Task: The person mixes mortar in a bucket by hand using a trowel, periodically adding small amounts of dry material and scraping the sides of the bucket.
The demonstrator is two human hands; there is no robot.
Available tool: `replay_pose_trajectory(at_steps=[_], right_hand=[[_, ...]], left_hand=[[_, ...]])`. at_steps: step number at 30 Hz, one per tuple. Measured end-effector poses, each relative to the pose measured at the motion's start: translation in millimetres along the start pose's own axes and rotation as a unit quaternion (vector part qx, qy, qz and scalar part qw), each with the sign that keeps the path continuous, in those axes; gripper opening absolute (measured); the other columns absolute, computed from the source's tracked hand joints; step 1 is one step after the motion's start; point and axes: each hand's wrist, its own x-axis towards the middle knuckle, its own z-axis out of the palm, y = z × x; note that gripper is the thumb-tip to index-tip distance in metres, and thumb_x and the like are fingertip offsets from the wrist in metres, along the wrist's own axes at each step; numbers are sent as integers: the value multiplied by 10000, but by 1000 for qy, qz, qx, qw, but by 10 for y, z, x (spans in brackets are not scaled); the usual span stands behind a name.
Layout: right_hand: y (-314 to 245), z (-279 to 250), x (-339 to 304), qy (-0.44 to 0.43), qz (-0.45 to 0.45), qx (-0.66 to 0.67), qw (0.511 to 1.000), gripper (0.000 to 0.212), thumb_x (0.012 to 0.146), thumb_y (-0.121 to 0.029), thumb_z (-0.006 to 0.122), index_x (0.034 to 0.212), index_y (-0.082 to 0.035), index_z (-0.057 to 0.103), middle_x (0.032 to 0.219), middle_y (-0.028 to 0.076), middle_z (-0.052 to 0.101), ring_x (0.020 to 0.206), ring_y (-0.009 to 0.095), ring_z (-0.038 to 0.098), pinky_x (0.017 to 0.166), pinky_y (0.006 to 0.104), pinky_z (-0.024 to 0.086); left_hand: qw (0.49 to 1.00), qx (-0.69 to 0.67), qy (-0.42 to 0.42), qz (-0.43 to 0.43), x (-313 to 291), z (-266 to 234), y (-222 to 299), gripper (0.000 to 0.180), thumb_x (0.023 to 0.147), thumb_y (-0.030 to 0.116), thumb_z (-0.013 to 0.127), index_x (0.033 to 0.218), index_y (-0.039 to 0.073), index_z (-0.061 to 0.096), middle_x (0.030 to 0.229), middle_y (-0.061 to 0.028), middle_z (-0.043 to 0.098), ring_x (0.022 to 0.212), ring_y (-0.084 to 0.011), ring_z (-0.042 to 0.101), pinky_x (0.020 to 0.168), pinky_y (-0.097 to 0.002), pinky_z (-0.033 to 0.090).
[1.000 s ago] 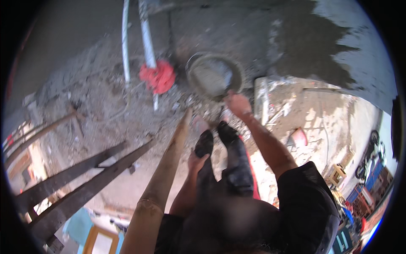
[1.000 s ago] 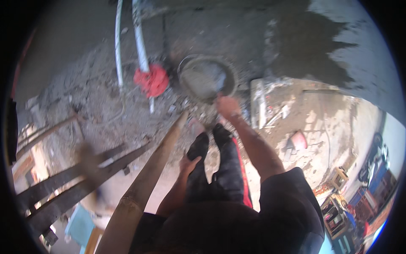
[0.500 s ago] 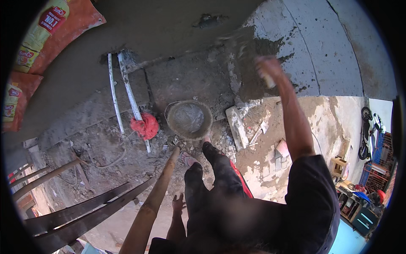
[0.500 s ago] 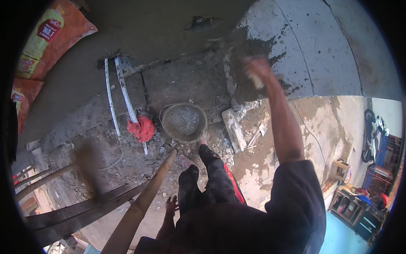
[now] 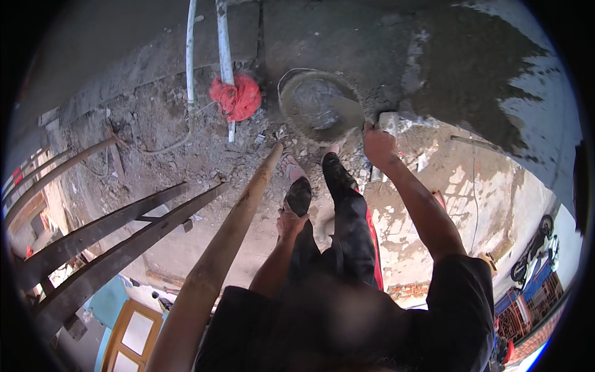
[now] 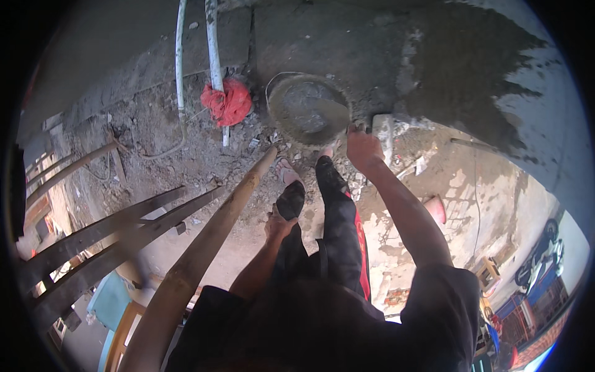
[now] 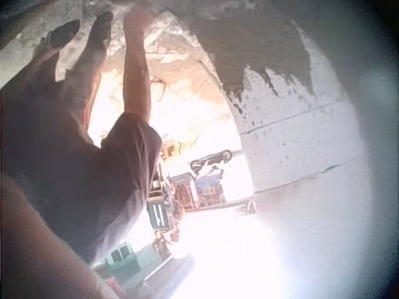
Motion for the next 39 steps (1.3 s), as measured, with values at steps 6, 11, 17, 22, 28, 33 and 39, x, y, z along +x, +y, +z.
replay_pose_trajectory(at_steps=[6,11,17,22,28,33,39], right_hand=[[-345,1428,1226,-27,58,25,998,192,900,-132,522,1012,-26,638,1046,213,659,935,374,683,775,495,563],[-576,1901,1164,-60,56,145,986,327,854,-297,647,1053,-39,670,975,202,698,934,404,669,813,477,549],[-317,1554,377,65,-31,237,969,396,884,-405,624,1002,-28,610,817,244,669,830,452,651,743,528,521],[-488,580,225,14,-25,111,993,365,929,-356,532,1054,-16,573,825,201,687,807,383,682,716,496,540],[-632,-1079,-207,50,-145,151,977,420,890,-328,599,1167,-17,548,823,216,678,822,376,676,723,465,544],[-311,-2549,-210,-187,-97,452,867,518,855,-366,710,1191,13,600,820,125,665,763,216,662,690,340,549],[2485,-3576,501,232,154,385,880,274,924,-256,572,891,8,635,637,38,578,514,141,554,443,296,450]], left_hand=[[999,-17,39,-1,-108,8,-38,911,723,388,770,1461,72,341,1255,-207,539,1064,-414,605,906,-484,518],[998,-18,62,24,-79,100,-113,878,733,372,758,1453,62,362,1247,-216,546,1045,-405,616,897,-470,523],[998,-45,14,31,40,102,-171,973,720,446,748,1492,81,282,1291,-223,526,1096,-402,603,922,-468,509],[996,-83,11,17,120,134,-393,1085,662,531,787,1503,96,256,1292,-237,562,1178,-390,567,978,-465,469],[949,-303,57,65,435,303,-684,1025,740,577,756,1419,-84,365,1252,-319,576,1188,-420,560,1001,-428,443],[899,-430,-8,-84,140,72,-941,972,793,450,756,1502,2,264,989,-190,681,834,-301,670,618,-436,550],[891,-441,-58,-91,-87,-101,-621,976,815,458,738,1532,54,212,1010,-159,652,659,-237,610,504,-385,511]])
